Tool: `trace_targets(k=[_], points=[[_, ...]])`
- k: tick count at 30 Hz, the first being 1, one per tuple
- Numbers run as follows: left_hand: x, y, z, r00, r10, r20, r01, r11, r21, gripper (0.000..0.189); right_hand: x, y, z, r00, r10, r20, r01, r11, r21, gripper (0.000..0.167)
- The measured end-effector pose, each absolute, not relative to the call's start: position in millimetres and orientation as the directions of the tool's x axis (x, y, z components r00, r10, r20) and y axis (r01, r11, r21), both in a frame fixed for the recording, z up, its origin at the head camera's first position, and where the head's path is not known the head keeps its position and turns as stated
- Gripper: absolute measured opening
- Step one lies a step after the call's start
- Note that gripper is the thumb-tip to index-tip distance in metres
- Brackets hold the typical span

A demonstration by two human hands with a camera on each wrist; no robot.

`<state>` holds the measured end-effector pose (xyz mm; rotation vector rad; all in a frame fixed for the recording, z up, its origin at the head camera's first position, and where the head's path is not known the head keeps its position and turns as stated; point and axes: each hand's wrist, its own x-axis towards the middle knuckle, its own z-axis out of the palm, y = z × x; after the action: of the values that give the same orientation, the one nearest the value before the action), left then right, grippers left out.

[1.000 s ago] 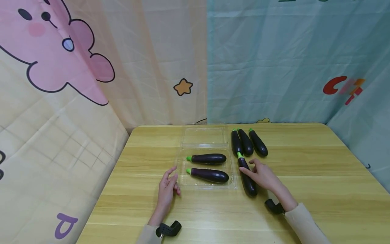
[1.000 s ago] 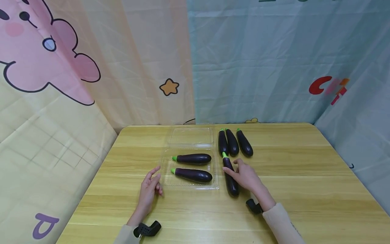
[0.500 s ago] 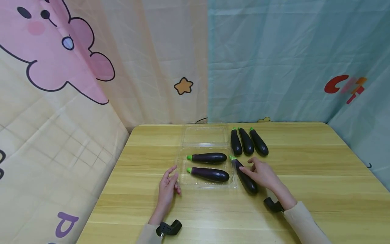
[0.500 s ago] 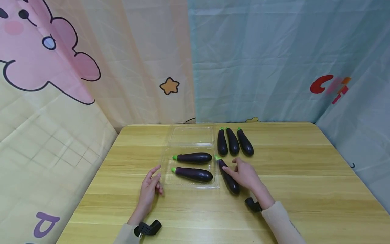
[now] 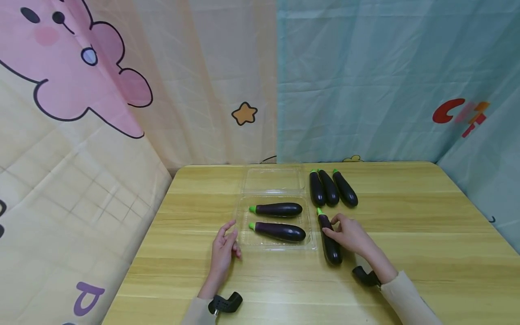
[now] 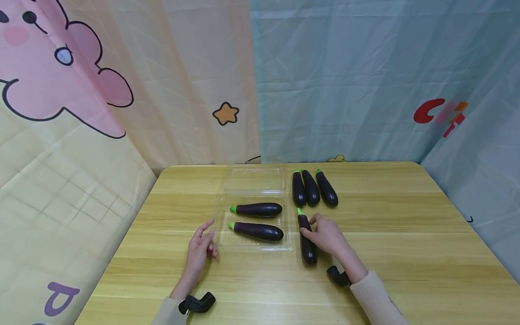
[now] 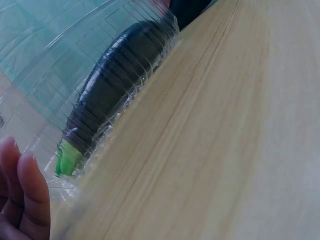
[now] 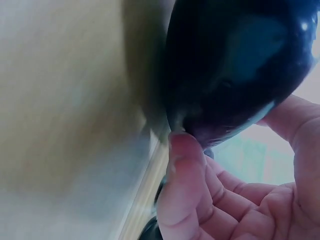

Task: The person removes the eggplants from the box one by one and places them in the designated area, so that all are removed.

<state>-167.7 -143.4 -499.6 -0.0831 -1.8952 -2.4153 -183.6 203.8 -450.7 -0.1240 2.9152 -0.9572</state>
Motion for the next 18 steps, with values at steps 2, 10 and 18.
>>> trace_targets(k=[2,10,18], points=[[-168,-143,-499,-0.996,-0.020,0.087,0.089,-0.237,0.968,0.045,-183,204,-450,-0.995,-0.095,-0.042,-0.051,0.802,-0.595,0.038],[-167,-143,-499,-0.995,-0.017,0.095,0.096,-0.242,0.966,0.045,-182,206,-450,-0.994,-0.105,-0.030,-0.068,0.813,-0.578,0.050],[-167,-143,-498,-0.991,-0.007,0.132,0.130,-0.231,0.964,0.047,-191,196,-439,-0.974,-0.134,0.184,-0.208,0.856,-0.474,0.052]])
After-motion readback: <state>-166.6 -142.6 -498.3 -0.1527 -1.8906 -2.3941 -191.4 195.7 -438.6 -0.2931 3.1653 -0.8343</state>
